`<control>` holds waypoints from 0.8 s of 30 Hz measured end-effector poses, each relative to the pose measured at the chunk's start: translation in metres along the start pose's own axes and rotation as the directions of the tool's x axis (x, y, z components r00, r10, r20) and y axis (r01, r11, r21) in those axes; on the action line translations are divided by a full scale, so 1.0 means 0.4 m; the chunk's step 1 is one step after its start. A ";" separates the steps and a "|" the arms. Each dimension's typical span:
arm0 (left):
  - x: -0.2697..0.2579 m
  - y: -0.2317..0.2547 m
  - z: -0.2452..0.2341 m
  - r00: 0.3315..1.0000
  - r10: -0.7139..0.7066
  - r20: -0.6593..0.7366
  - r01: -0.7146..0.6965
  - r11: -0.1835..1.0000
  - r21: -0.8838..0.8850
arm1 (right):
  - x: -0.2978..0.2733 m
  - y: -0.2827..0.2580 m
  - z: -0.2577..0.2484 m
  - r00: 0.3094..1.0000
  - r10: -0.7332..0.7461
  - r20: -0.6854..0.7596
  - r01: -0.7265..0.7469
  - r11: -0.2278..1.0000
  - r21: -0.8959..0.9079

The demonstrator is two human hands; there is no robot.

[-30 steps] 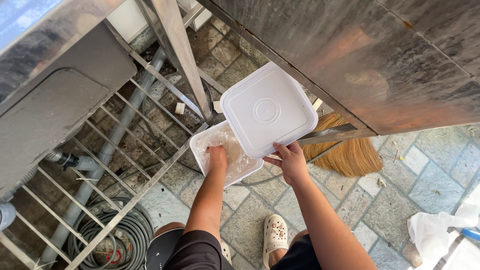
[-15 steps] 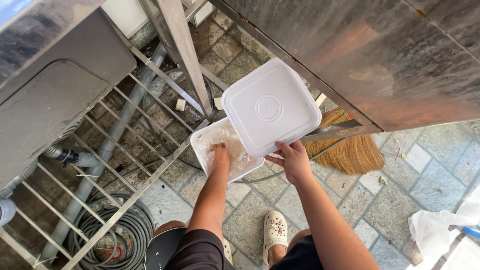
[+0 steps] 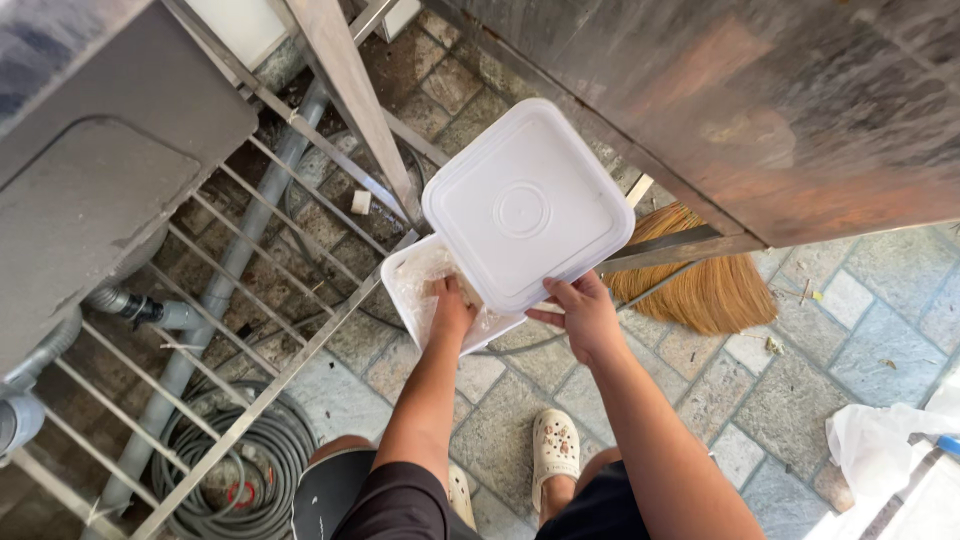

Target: The person unties the laces of a white sneaker, removes the insole, and places the shoe in a sink. They then retrieve a cleaning solution from a container, pour it into the sink, and wash their hands. Finally, they place the white sneaker and a black sneaker into the sink.

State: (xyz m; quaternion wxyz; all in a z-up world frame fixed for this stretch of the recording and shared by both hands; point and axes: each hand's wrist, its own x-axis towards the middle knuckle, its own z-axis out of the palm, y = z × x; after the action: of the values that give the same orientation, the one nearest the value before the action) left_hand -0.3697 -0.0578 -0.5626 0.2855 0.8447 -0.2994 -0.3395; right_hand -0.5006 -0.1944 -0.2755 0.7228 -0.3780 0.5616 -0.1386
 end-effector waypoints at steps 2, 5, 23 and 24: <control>-0.006 -0.037 0.038 0.996 0.079 -0.028 -0.072 0.976 0.205 | -0.002 0.010 -0.011 1.000 0.006 0.026 -0.007 1.000 0.030; 0.007 -0.058 0.056 0.999 0.047 0.012 -0.049 0.981 0.188 | 0.012 0.003 -0.024 0.999 -0.032 0.028 0.031 0.999 0.033; 0.049 -0.058 0.068 0.809 -0.212 0.548 0.073 0.962 0.264 | -0.037 -0.020 -0.024 0.878 -0.479 -0.008 0.380 0.708 -0.595; 0.059 -0.052 0.055 0.797 -0.265 0.543 0.168 0.961 0.221 | -0.040 -0.021 -0.028 0.865 -0.502 0.002 0.392 0.673 -0.627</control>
State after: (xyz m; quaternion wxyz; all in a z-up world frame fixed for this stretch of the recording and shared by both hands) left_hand -0.3655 -0.0668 -0.5997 0.0731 0.7543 -0.2984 -0.5802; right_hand -0.5140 -0.1946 -0.2592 0.4550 -0.7024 0.5249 -0.1557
